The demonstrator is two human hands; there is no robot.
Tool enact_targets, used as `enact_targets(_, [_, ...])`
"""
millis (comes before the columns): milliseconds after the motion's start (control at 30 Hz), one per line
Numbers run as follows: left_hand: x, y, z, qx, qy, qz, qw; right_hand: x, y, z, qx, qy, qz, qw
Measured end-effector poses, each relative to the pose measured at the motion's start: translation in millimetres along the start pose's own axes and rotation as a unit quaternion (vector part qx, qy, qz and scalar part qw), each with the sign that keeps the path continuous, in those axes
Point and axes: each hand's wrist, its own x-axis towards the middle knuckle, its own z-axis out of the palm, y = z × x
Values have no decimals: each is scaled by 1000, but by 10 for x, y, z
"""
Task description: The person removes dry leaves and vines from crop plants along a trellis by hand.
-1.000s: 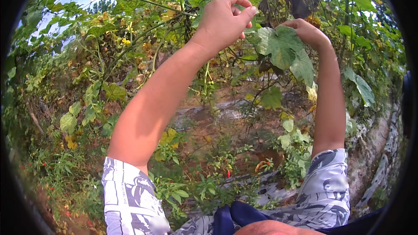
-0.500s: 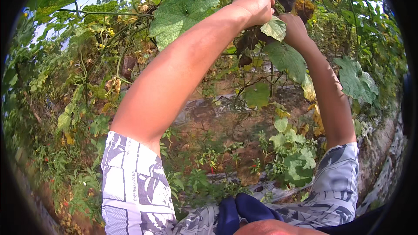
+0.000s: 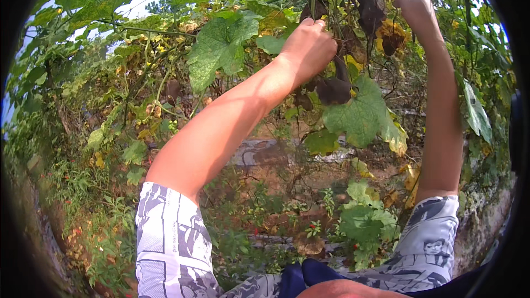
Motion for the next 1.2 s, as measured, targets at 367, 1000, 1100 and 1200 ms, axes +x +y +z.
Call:
enact_targets(367, [-104,-233,-78,-56,63,-40,996,110,675,668,33,-134,82,987])
enact_targets(1000, [766,-78,-30,-57,-69,-85,992,-454,471,385,49,-156,113,980])
enact_targets(1100, [720,-118,115,69,-68,-48,994,-732,230,-52,-90,-399,89,908])
enact_targets(1200, [867,-113,116,104,-82,6,991,-709,455,-442,-142,-295,172,929])
